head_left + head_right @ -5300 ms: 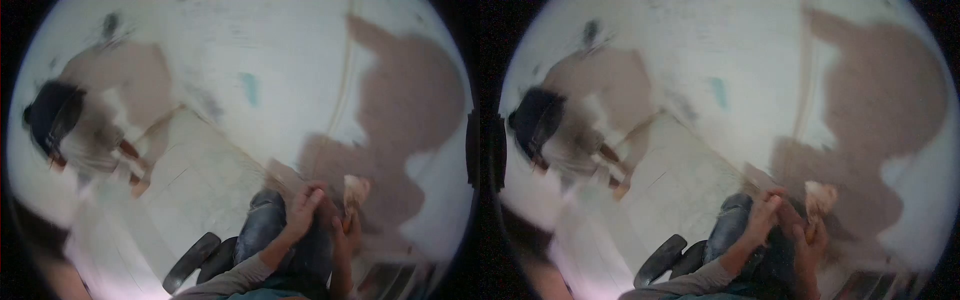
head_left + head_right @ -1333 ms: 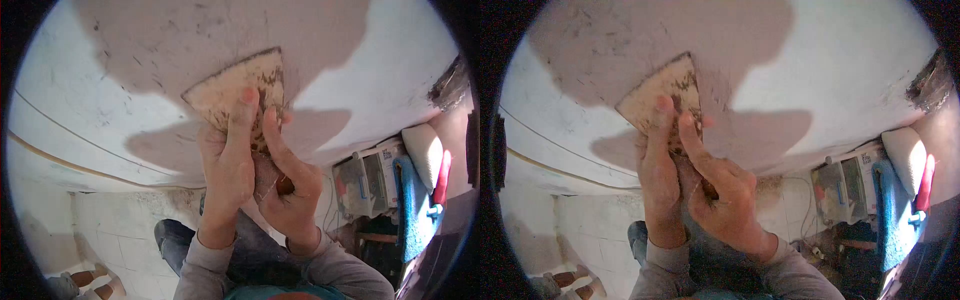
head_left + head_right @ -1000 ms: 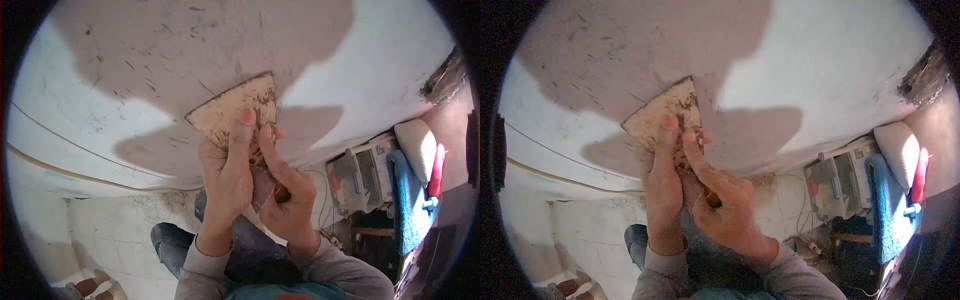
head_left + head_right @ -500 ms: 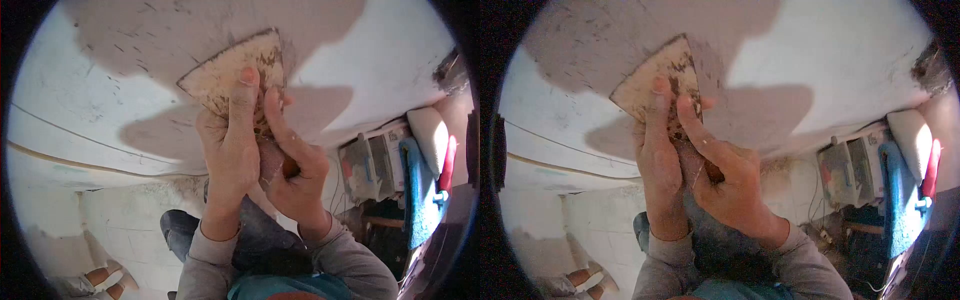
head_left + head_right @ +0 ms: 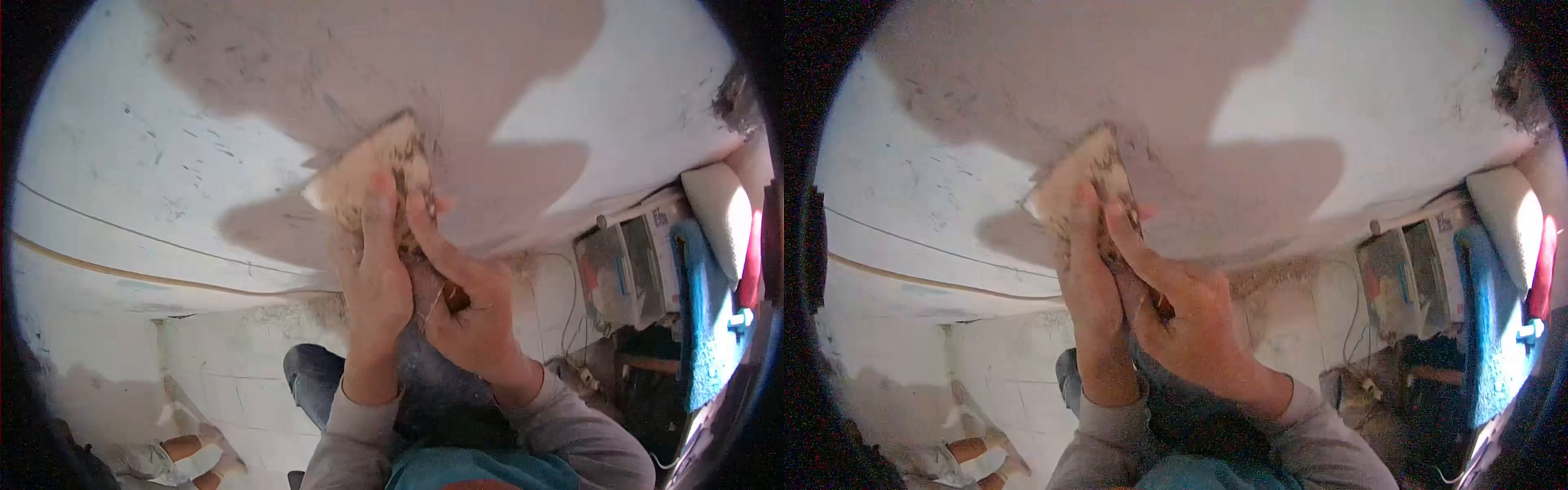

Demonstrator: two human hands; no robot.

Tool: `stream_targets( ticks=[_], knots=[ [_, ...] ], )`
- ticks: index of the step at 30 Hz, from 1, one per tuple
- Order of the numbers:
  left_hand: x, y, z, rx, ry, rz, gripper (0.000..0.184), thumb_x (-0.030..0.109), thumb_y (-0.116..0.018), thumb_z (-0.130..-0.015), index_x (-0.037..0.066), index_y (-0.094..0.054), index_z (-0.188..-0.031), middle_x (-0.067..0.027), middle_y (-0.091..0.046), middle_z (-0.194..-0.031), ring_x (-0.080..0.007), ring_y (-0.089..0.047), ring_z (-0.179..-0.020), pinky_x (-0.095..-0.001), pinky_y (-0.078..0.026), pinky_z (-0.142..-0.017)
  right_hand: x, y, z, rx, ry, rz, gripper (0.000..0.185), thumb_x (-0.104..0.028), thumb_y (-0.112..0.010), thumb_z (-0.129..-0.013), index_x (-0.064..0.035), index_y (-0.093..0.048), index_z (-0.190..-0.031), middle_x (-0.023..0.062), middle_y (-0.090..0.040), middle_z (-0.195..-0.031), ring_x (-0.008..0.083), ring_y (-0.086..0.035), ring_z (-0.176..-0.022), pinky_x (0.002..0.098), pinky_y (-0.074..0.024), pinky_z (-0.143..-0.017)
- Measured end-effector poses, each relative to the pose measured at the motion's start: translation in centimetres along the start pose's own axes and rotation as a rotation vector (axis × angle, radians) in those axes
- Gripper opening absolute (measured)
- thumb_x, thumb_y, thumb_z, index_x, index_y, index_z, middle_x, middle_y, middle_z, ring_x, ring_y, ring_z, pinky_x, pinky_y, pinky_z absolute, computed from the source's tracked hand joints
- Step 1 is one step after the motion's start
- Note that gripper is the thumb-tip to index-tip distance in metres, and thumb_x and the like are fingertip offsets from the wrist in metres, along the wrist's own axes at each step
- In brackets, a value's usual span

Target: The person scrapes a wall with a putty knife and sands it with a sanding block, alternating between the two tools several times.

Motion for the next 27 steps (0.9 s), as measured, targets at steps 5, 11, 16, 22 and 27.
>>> stream_targets(
  ticks=[5, 11, 16, 22, 27],
  knots=[
    [-0.1, 0.9, 0.5, 0.073, 0.035, -0.171, 0.042, 0.043, -0.051, -0.100, 0.004, -0.064, -0.097, -0.0031, -0.064, -0.081, -0.0067, -0.055, -0.066, -0.0205, -0.045, -0.057, 1.1, -0.4, 0.9, -0.042, -0.118, -0.094, 0.054, 0.010, -0.057, -0.079, -0.0011, -0.058, -0.132, 0.0219, -0.066, -0.117, 0.0235, -0.062, -0.114, 0.0316, -0.0380, -0.102],
    [0.0, 0.1, 0.8, 0.007, 0.074, -0.057, 0.036, 0.033, -0.051, -0.103, 0.001, -0.065, -0.107, -0.0053, -0.067, -0.096, -0.0096, -0.060, -0.084, -0.0233, -0.049, -0.071, 1.0, -0.1, 1.8, -0.045, -0.159, -0.089, 0.059, 0.015, -0.052, -0.077, -0.0017, -0.057, -0.134, 0.0220, -0.066, -0.117, 0.0121, -0.056, -0.112, 0.0254, -0.0423, -0.090],
    [0.5, 0.6, 0.7, 0.059, 0.083, -0.139, 0.038, 0.036, -0.052, -0.102, 0.001, -0.066, -0.107, -0.0065, -0.068, -0.092, -0.0097, -0.061, -0.082, -0.0230, -0.049, -0.069, 1.3, -0.9, 1.0, -0.010, -0.063, -0.178, 0.059, 0.014, -0.052, -0.079, -0.0021, -0.055, -0.136, 0.0206, -0.068, -0.111, 0.0060, -0.054, -0.101, 0.0211, -0.0441, -0.083],
    [1.5, 0.5, -0.4, -0.033, 0.003, -0.119, 0.039, 0.037, -0.051, -0.102, 0.003, -0.068, -0.096, -0.0052, -0.068, -0.082, -0.0066, -0.058, -0.067, -0.0207, -0.046, -0.058, 0.7, -1.0, 0.5, -0.041, -0.034, -0.119, 0.067, 0.004, -0.060, -0.081, -0.0164, -0.048, -0.144, 0.0208, -0.053, -0.064, 0.0225, -0.050, -0.046, 0.0297, -0.0436, -0.050],
    [1.7, -0.1, 0.1, 0.120, -0.005, -0.108, 0.042, 0.041, -0.051, -0.101, 0.003, -0.068, -0.090, -0.0031, -0.064, -0.075, -0.0055, -0.055, -0.063, -0.0206, -0.044, -0.052, 0.3, -1.0, -0.1, -0.002, -0.043, -0.192, 0.059, 0.012, -0.053, -0.084, -0.0078, -0.053, -0.139, -0.0023, -0.058, -0.075, 0.0022, -0.037, -0.062, 0.0183, -0.0322, -0.052]
  ],
)
Point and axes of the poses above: each hand's wrist, its own z-axis away from the middle knuckle, its own y-axis out of the back of the hand, x = y × z, the point moved 8 cm from there along -z, towards the middle knuckle
